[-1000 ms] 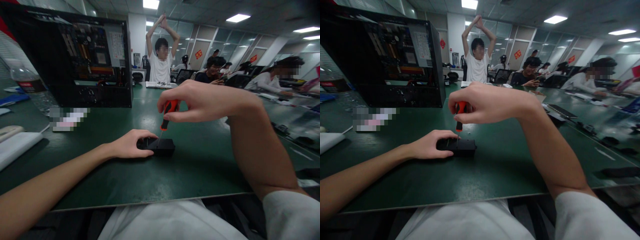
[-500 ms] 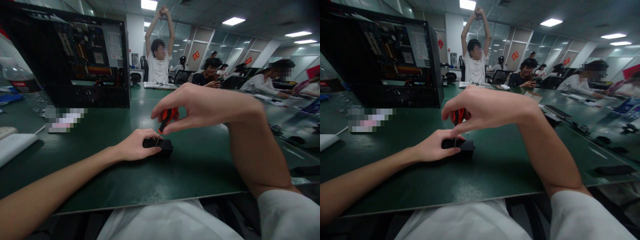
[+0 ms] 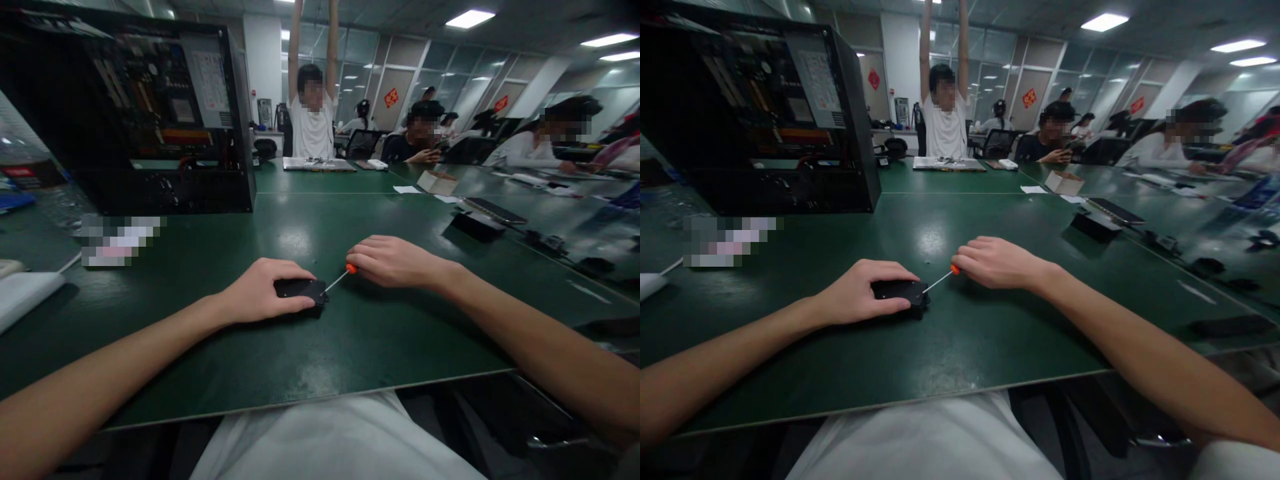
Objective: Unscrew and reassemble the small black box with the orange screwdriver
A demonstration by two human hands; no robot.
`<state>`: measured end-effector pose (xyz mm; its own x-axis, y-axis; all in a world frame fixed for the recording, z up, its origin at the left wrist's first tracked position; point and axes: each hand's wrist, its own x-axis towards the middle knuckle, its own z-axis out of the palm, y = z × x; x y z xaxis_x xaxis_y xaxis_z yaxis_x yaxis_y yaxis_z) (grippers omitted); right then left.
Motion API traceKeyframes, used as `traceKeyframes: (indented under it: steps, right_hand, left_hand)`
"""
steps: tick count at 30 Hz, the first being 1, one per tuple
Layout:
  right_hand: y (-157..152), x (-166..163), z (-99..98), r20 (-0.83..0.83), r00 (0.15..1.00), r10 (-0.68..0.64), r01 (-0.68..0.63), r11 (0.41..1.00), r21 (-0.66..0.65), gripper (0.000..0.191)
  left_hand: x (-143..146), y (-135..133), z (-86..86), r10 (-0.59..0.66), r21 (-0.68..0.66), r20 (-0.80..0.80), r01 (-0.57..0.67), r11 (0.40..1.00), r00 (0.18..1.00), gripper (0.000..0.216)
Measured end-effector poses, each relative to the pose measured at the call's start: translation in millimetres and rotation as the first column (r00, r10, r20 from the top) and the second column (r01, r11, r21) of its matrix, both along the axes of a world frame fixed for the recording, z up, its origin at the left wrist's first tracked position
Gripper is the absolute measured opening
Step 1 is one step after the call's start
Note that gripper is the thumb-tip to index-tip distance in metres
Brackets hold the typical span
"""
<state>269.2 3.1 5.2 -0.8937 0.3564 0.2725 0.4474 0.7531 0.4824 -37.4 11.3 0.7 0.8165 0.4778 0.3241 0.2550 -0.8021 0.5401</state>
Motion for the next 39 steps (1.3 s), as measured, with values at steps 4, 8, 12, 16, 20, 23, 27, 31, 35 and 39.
traceKeyframes:
  steps: [4,8,12,16,20,23,27,31,35,39]
  right_hand:
    - [9,11,8.3,-0.016,0.994,0.111,-0.107,0.982,0.156,0.024]
    - [7,10,13.8,-0.054,0.982,0.179,-0.166,0.968,0.188,0.030]
    - [3,10,15.5,-0.069,0.983,0.171,-0.154,0.967,0.202,0.029]
    - [1,12,20.4,-0.073,0.982,0.174,-0.155,0.965,0.211,0.028]
    - [-2,11,22.6,-0.065,0.982,0.178,-0.159,0.959,0.233,0.026]
    - [-1,7,15.3,-0.087,0.980,0.177,-0.156,0.966,0.206,0.026]
    - [8,-4,-4.4,-0.146,0.976,0.159,-0.148,0.985,0.084,0.034]
    - [17,-10,-17.9,-0.201,0.969,0.141,-0.145,0.989,-0.004,0.039]
    - [23,-6,-19.6,-0.212,0.971,0.109,-0.123,0.991,-0.055,0.041]
    - [28,3,-18.5,-0.205,0.978,0.050,-0.066,0.995,-0.073,0.044]
  left_hand:
    - [-1,4,-2.2,-0.001,0.024,0.015,0.000,1.000,1.000,0.034]
    - [-1,5,-0.7,0.004,0.053,-0.023,-0.003,0.999,1.000,0.032]
    - [0,4,-0.1,0.000,0.072,-0.057,0.004,0.997,0.998,0.031]
    - [-1,3,-0.1,0.003,0.080,-0.077,0.003,0.997,0.997,0.032]
    - [-1,3,-1.4,0.009,0.081,-0.076,-0.003,0.997,0.997,0.032]
    - [-2,4,-3.7,0.025,0.077,-0.066,-0.020,0.997,0.998,0.033]
    - [-1,5,-7.1,0.049,0.070,-0.058,-0.045,0.997,0.997,0.034]
    - [1,2,-9.3,0.083,0.079,-0.013,-0.082,0.993,0.996,0.034]
    - [3,-3,-7.5,0.116,0.090,0.036,-0.118,0.989,0.993,0.033]
    - [2,-4,-2.1,0.115,0.059,0.014,-0.116,0.992,0.993,0.036]
